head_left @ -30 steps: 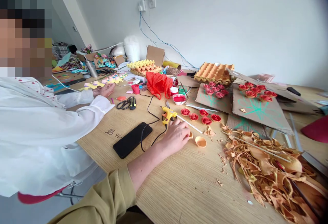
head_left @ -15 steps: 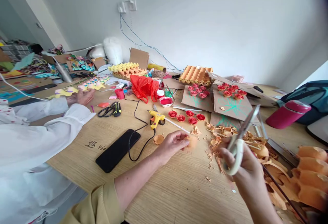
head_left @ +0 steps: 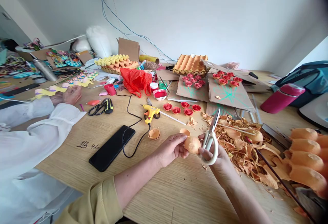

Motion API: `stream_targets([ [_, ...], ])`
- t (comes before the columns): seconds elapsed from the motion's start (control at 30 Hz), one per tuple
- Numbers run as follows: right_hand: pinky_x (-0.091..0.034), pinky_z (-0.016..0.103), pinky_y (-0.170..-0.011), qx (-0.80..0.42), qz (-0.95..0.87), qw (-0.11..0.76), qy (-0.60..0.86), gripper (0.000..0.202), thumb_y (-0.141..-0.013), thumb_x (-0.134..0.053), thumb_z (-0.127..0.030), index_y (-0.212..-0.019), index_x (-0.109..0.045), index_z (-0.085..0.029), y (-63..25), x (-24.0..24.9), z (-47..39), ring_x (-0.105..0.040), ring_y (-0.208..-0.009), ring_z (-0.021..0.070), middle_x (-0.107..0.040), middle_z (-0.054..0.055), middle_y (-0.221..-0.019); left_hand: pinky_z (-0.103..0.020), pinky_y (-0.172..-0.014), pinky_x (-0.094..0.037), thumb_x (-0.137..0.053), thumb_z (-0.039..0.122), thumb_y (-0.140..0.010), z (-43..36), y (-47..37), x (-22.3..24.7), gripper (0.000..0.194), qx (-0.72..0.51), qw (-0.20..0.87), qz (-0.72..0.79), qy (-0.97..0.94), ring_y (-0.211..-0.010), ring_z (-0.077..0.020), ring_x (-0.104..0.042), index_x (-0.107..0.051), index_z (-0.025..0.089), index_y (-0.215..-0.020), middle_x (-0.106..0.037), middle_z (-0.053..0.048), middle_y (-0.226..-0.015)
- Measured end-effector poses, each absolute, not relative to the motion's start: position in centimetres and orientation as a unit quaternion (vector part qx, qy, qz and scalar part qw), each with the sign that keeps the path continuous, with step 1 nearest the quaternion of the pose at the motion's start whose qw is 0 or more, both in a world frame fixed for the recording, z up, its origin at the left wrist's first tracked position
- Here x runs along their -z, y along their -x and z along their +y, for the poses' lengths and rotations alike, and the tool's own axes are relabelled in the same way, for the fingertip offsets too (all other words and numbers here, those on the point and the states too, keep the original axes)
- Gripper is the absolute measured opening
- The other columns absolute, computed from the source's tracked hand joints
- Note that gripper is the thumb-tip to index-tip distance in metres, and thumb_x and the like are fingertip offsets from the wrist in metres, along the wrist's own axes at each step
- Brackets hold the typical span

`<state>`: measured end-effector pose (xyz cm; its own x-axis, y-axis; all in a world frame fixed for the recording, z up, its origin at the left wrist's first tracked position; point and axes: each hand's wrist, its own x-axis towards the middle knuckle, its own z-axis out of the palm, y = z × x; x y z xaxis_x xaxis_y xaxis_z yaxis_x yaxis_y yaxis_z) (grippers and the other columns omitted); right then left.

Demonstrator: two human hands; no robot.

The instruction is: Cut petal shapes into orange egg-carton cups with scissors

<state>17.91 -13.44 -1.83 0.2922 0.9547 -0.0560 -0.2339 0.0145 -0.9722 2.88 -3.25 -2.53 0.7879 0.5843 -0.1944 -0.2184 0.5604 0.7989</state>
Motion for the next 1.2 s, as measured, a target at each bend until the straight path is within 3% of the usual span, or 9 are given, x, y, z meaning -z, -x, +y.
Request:
stream_targets([
  [0.2,-0.043,0.027,-0.061,-0.497,-0.355,0.608,0.507,0.046,-0.072,-0.083,-0.044,-0.108,-0.061,-0.026,-18.1,1.9,-13.6,-0.055,-0.071,0.0168,-0.063,-0.001,-0.081,-0.018,-0.041,-0.026,-0.072,0.049,-0.078,-3.2,-2.6,1.5,0.038,-0.275,0.783,0.244,-0.501,-0.042,-0.0029,-0.041,-0.052,0.017,-0.076,-0.051,0.007,-0.057],
  [0.4,-0.045,0.029,-0.063,-0.488,-0.375,0.597,0.515,0.049,-0.072,-0.083,-0.046,-0.11,-0.061,-0.025,-18.7,2.1,-13.7,-0.057,-0.072,0.0181,-0.065,0.001,-0.086,-0.02,-0.046,-0.034,-0.061,0.04,-0.088,-3.5,-2.0,0.8,0.027,-0.311,0.6,0.257,-0.691,-0.044,-0.0055,-0.045,-0.055,0.018,-0.073,-0.048,0.006,-0.055],
  [0.57,-0.042,0.027,-0.06,-0.514,-0.384,0.574,0.51,0.047,-0.071,-0.084,-0.044,-0.108,-0.061,-0.025,-18.9,2.4,-13.7,-0.054,-0.069,0.016,-0.059,-0.002,-0.081,-0.021,-0.05,-0.035,-0.058,0.026,-0.088,-3.7,-1.8,0.5,0.02,-0.348,0.449,0.249,-0.785,-0.047,-0.0056,-0.046,-0.057,0.017,-0.07,-0.052,0.004,-0.059],
  [0.63,-0.04,0.026,-0.058,-0.518,-0.389,0.569,0.507,0.046,-0.072,-0.084,-0.043,-0.107,-0.061,-0.026,-19.0,2.4,-13.8,-0.052,-0.068,0.015,-0.058,-0.002,-0.081,-0.021,-0.05,-0.035,-0.058,0.025,-0.088,-3.8,-1.7,0.4,0.02,-0.342,0.439,0.254,-0.791,-0.046,-0.006,-0.046,-0.057,0.017,-0.07,-0.05,0.005,-0.057],
  [0.87,-0.04,0.026,-0.061,-0.498,-0.407,0.567,0.515,0.047,-0.072,-0.084,-0.045,-0.108,-0.062,-0.025,-19.4,2.3,-14.0,-0.048,-0.069,0.0148,-0.057,-0.002,-0.08,-0.019,-0.042,-0.037,-0.05,0.037,-0.094,-4.2,-1.7,0.3,0.027,-0.291,0.559,0.261,-0.731,-0.042,-0.0076,-0.053,-0.057,0.018,-0.077,-0.054,0.003,-0.059],
  [1.0,-0.04,0.025,-0.058,-0.484,-0.422,0.557,0.527,0.043,-0.074,-0.082,-0.044,-0.108,-0.061,-0.027,-19.5,2.2,-14.0,-0.049,-0.068,0.0147,-0.058,-0.002,-0.081,-0.02,-0.049,-0.042,-0.057,0.031,-0.091,-3.8,-1.6,0.6,0.017,-0.323,0.504,0.234,-0.766,-0.052,-0.0087,-0.059,-0.062,0.017,-0.082,-0.063,-0.001,-0.073],
  [1.2,-0.044,0.025,-0.061,-0.456,-0.48,0.536,0.523,0.033,-0.084,-0.075,-0.04,-0.109,-0.057,-0.029,-19.3,1.9,-14.2,-0.052,-0.071,0.0141,-0.058,-0.002,-0.083,-0.022,-0.062,-0.045,-0.06,0.017,-0.086,-2.9,-1.4,1.4,0.008,-0.326,0.389,0.199,-0.838,-0.067,-0.0106,-0.058,-0.065,0.017,-0.08,-0.065,-0.002,-0.076],
])
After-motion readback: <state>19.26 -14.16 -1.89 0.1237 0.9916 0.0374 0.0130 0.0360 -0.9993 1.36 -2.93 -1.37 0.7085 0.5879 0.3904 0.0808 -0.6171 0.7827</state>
